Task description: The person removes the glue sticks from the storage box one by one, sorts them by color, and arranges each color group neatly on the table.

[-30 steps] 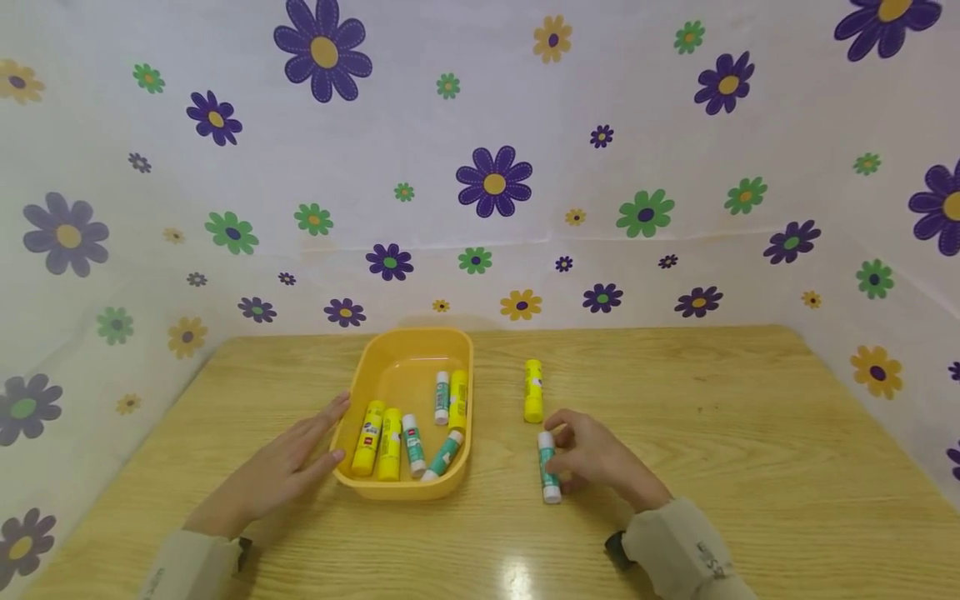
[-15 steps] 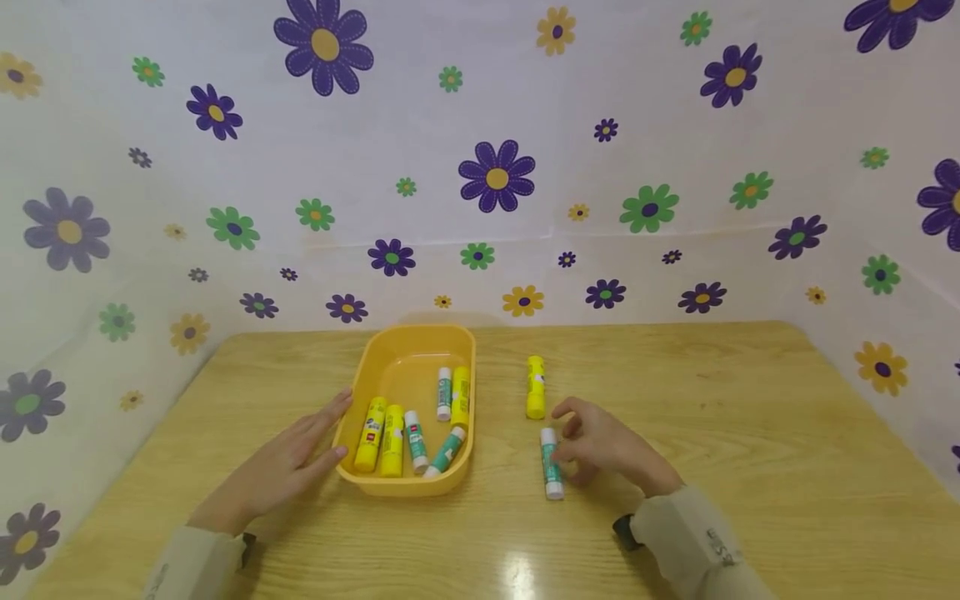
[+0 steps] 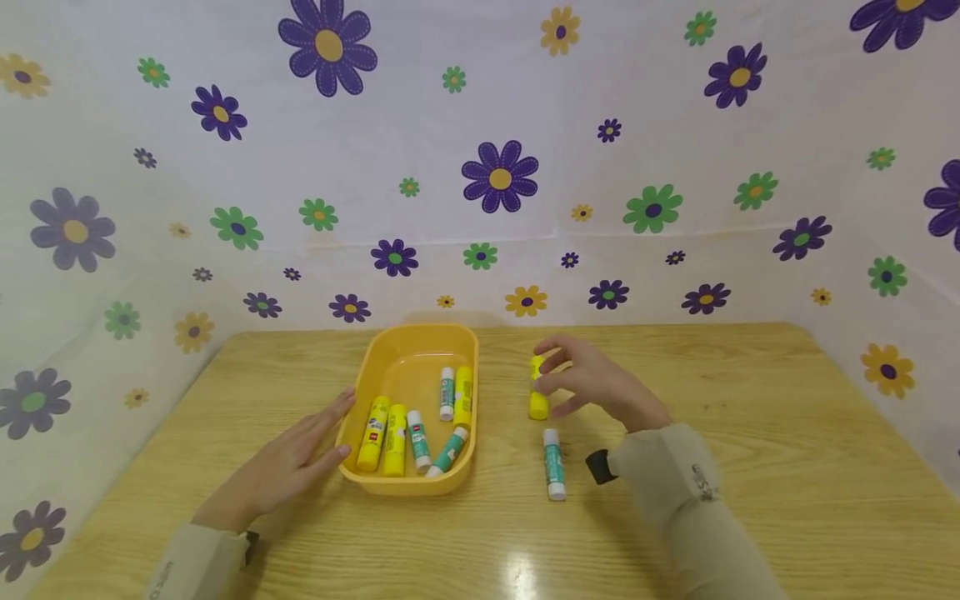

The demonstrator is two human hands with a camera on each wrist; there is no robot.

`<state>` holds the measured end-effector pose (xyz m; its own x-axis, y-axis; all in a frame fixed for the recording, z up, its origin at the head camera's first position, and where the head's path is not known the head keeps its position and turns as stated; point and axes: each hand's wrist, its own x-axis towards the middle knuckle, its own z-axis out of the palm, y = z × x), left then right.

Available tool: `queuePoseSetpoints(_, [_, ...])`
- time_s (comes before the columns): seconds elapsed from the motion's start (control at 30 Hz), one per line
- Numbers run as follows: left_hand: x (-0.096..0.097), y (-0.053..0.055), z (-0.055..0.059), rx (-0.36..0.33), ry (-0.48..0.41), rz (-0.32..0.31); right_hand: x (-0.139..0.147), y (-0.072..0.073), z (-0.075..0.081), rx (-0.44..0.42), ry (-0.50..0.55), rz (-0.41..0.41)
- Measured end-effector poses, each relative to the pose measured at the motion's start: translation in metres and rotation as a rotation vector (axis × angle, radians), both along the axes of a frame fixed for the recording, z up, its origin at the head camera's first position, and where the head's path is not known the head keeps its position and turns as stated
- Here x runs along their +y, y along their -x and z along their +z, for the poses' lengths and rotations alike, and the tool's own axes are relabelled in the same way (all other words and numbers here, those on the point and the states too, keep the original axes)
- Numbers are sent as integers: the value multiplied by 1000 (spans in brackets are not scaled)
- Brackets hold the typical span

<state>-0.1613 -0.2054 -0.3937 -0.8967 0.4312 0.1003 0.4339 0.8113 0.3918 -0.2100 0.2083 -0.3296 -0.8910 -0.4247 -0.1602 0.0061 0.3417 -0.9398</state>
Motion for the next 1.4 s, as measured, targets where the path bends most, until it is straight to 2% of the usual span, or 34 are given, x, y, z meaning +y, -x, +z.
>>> queuePoseSetpoints(0.17, [0,0,0,-9,1,4,-17,5,5,11,13,-15])
queuePoseSetpoints(0.4, [0,0,0,-12,2,8,-40,13,4,11,35,0])
queuePoseSetpoints(0.77, [0,2,-1,14,-5,-12,-77,13,7,-13,85,4])
queuePoseSetpoints(1.13, [1,3,-3,10,-2,-9,-100,13,2,-37,107,7])
queuePoseSetpoints(1.4, [-1,2,-4,2,-4,3,-116,11,-7,-75,151,18])
